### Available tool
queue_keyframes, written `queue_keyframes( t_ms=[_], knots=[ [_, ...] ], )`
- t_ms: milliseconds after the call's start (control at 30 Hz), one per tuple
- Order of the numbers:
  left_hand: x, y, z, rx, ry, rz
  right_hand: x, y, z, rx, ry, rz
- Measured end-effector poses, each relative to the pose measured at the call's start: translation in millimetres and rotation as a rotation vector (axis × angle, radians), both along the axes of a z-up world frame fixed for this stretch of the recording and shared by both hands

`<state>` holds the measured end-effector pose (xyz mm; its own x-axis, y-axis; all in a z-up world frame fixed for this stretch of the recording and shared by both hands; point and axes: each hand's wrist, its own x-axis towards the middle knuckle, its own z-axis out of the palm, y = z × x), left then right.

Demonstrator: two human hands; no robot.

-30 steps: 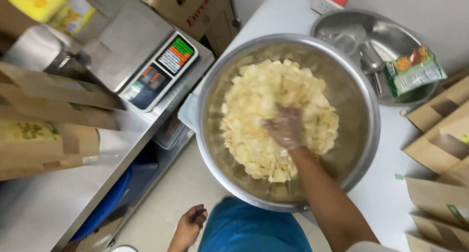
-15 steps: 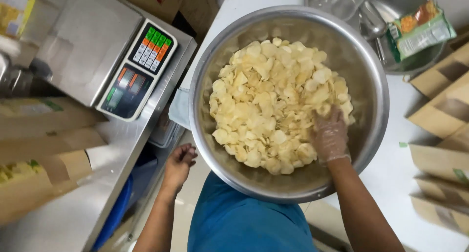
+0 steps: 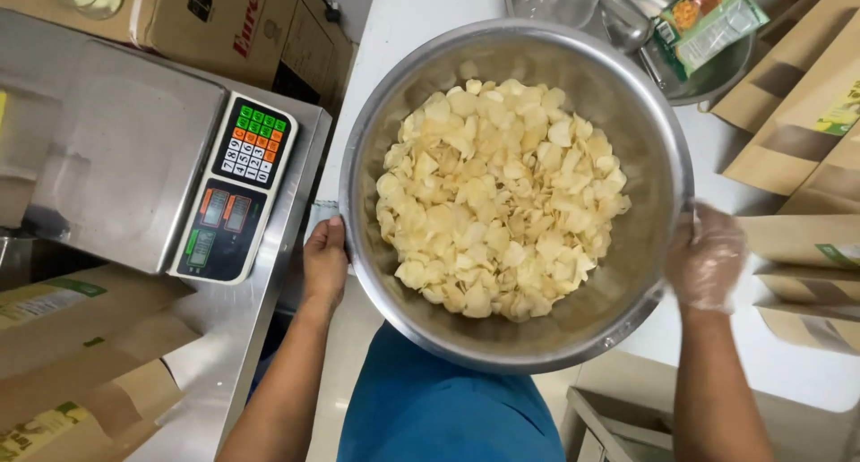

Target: Mixing seasoning into a large bowl of chips by hand at a packaging station.

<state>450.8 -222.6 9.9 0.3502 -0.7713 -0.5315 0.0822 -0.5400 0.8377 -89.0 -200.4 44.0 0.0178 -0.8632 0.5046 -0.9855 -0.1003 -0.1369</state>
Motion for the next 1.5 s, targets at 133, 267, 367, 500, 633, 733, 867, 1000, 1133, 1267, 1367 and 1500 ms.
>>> queue_keyframes(
  t_ms=[133, 267, 367, 500, 633, 733, 867, 1000, 1133, 1267, 1367, 1500],
  knots=[
    [-13.9, -2.4, 11.3, 0.075, -0.156, 0.033, -45.0, -21.2, -40.7, 0.647, -0.28, -0.544],
    [-6.7, 60.7, -15.6, 0.056, -0.423, -0.006, -37.3, 2.6, -59.3, 0.548, -0.527, -0.374],
    [-15.0, 86.8, -71.7, -0.028, -0.436, 0.056, -102.9, 48.7, -123.8, 0.527, -0.206, -0.304],
    [-80.6, 47.6, 19.3, 0.008, -0.283, -0.041, -31.2, 69.5, 67.8, 0.702, -0.817, -0.931],
    [-21.8, 39.7, -13.8, 0.01, -0.438, -0.115, -131.6, 101.1, -119.8, 0.477, 0.094, -0.239],
    [-13.1, 41.8, 20.0, 0.015, -0.409, -0.045, -23.4, 102.7, 14.3, 0.571, -1.067, -0.747],
    [-36.7, 16.6, 70.9, -0.151, -0.47, -0.124, -69.9, 107.4, 27.5, 0.468, -0.704, -0.662],
    [-59.9, 30.8, 164.7, -0.522, -0.479, -0.029, -123.6, 125.2, 60.9, 0.255, 0.055, -0.462],
    [-64.1, 81.2, 153.2, -0.731, -0.531, 0.059, -98.8, 154.3, 101.6, 0.202, -0.218, -0.635],
    [-61.0, 26.1, 95.2, -0.783, -0.407, 0.059, -91.7, 143.6, 53.4, -0.096, -0.034, -0.516],
    [-77.8, -45.4, 109.5, -0.635, -0.625, -0.123, -131.4, 159.3, -20.0, 0.151, 0.064, -0.656],
    [-101.3, -91.1, 142.7, -0.277, -0.739, -0.402, -44.9, 141.9, 90.7, 0.38, -1.088, -1.18]
  ],
)
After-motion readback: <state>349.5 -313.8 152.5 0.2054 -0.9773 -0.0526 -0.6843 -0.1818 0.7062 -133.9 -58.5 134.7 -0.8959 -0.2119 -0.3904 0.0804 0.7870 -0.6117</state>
